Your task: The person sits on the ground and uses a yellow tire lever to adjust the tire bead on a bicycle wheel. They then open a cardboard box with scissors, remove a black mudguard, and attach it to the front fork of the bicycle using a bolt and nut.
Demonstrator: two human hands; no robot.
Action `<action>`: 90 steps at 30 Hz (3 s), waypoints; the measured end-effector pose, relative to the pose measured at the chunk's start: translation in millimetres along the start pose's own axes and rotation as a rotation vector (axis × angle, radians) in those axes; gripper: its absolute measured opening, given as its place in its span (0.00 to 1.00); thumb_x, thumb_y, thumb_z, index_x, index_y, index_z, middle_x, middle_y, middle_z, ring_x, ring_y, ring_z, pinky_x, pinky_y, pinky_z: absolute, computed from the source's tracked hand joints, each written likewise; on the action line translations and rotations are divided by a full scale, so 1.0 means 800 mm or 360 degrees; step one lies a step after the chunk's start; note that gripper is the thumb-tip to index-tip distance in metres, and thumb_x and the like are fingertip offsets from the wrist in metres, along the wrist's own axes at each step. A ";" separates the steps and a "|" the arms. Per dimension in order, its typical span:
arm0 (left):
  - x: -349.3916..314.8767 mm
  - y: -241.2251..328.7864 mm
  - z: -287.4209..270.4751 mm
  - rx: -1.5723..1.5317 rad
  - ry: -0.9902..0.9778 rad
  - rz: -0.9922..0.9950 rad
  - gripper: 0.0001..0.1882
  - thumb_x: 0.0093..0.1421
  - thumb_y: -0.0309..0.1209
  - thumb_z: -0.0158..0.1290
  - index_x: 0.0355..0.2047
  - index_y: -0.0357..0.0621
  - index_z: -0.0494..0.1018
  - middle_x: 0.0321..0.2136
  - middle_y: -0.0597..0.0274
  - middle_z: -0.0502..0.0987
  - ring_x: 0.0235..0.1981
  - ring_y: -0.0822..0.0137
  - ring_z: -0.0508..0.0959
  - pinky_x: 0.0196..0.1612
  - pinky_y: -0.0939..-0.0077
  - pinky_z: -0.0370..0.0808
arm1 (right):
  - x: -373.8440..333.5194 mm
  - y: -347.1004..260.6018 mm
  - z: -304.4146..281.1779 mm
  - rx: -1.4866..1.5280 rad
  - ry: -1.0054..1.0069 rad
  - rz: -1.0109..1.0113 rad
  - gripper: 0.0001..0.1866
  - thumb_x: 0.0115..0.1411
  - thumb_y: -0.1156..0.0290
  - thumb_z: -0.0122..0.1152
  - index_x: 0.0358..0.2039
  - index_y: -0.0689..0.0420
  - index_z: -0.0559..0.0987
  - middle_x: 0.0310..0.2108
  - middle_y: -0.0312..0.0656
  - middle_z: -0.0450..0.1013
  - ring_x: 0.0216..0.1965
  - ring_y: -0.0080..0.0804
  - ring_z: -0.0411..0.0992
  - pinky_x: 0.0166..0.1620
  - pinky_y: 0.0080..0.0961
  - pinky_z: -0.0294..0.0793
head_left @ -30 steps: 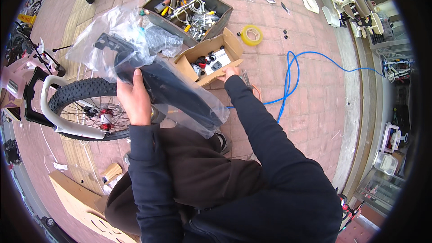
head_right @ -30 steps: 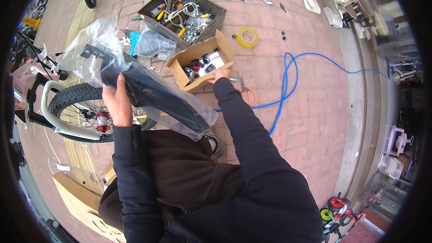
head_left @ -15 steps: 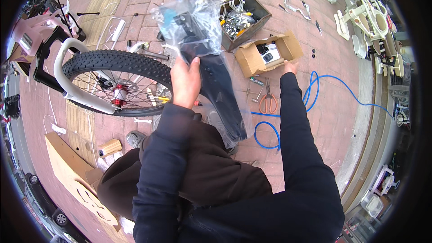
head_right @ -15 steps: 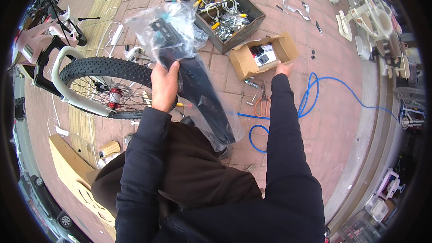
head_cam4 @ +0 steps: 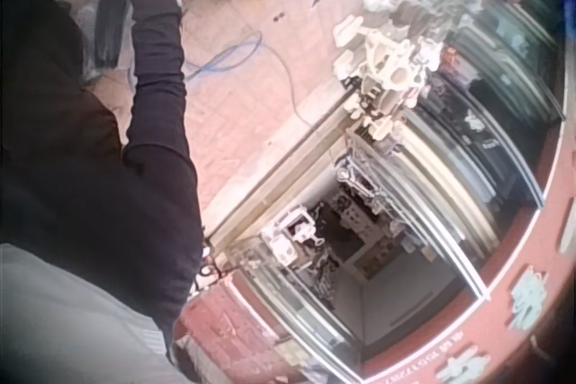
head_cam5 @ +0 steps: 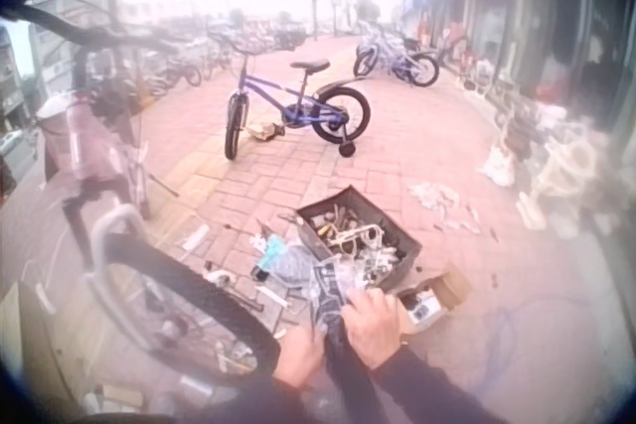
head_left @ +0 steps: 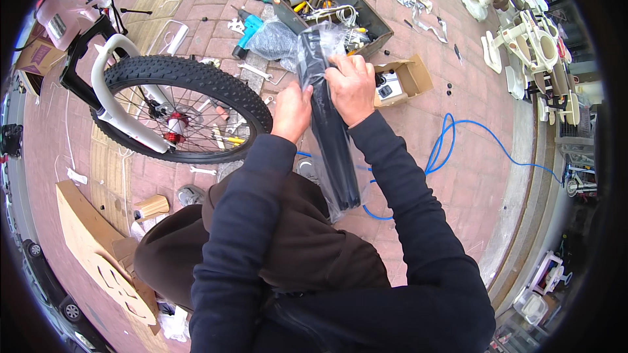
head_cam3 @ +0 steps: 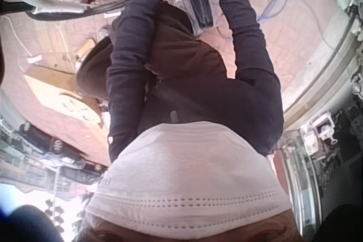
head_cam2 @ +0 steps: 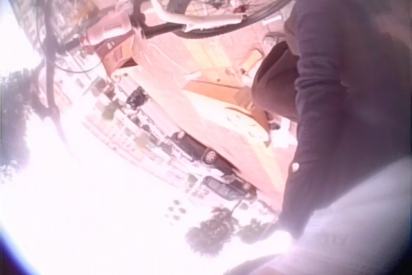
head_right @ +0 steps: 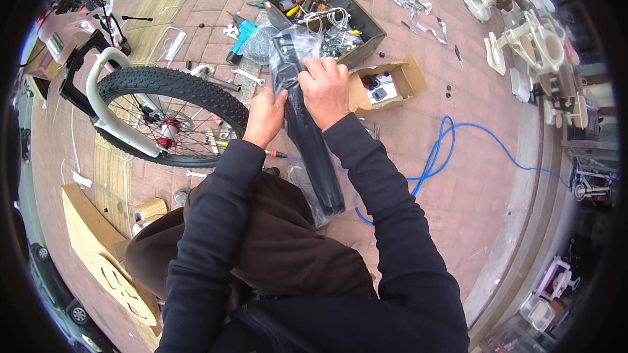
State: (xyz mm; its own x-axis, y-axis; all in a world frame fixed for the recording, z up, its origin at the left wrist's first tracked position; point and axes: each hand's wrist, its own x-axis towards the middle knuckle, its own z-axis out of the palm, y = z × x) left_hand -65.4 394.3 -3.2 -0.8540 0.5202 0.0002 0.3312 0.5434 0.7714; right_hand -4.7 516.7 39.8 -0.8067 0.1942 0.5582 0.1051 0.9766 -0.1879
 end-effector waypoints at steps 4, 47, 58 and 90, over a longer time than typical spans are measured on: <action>0.002 0.000 -0.005 -0.0127 -0.0175 -0.0105 0.20 0.60 0.38 0.46 0.20 0.31 0.71 0.22 0.37 0.72 0.30 0.39 0.73 0.33 0.51 0.68 | -0.012 -0.004 0.009 0.0276 0.0089 0.0036 0.04 0.46 0.77 0.58 0.25 0.56 0.75 0.30 0.39 0.72 0.28 0.34 0.70 0.28 0.26 0.68; -0.008 0.036 -0.094 -0.1836 -0.1081 -0.0032 0.19 0.62 0.41 0.47 0.16 0.47 0.64 0.10 0.73 0.62 0.10 0.82 0.58 0.14 0.86 0.52 | -0.008 -0.012 -0.045 0.1345 -0.0448 0.0166 0.10 0.43 0.84 0.57 0.29 0.62 0.73 0.33 0.39 0.65 0.31 0.22 0.64 0.34 0.22 0.64; 0.006 0.031 -0.060 -0.0934 -0.0416 0.0026 0.18 0.57 0.37 0.53 0.15 0.39 0.70 0.09 0.67 0.65 0.12 0.77 0.62 0.16 0.77 0.60 | -0.025 0.005 -0.050 0.2016 -0.0530 0.0955 0.05 0.54 0.76 0.56 0.26 0.60 0.68 0.21 0.32 0.66 0.20 0.14 0.64 0.22 0.13 0.64; -0.023 0.050 -0.044 -0.0080 0.0306 0.0419 0.09 0.52 0.33 0.56 0.25 0.42 0.70 0.18 0.58 0.72 0.17 0.59 0.70 0.21 0.70 0.66 | -0.016 0.062 -0.023 0.1594 -0.0016 0.1411 0.09 0.56 0.71 0.56 0.24 0.64 0.77 0.14 0.28 0.65 0.13 0.13 0.58 0.15 0.15 0.54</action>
State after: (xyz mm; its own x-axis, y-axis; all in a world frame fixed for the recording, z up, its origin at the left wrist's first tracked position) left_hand -50.5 383.4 50.0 -0.8033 0.5020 0.3205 0.5348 0.3712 0.7591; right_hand 21.5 564.5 38.1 -0.6930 0.7180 -0.0654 0.1267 0.0321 -0.9914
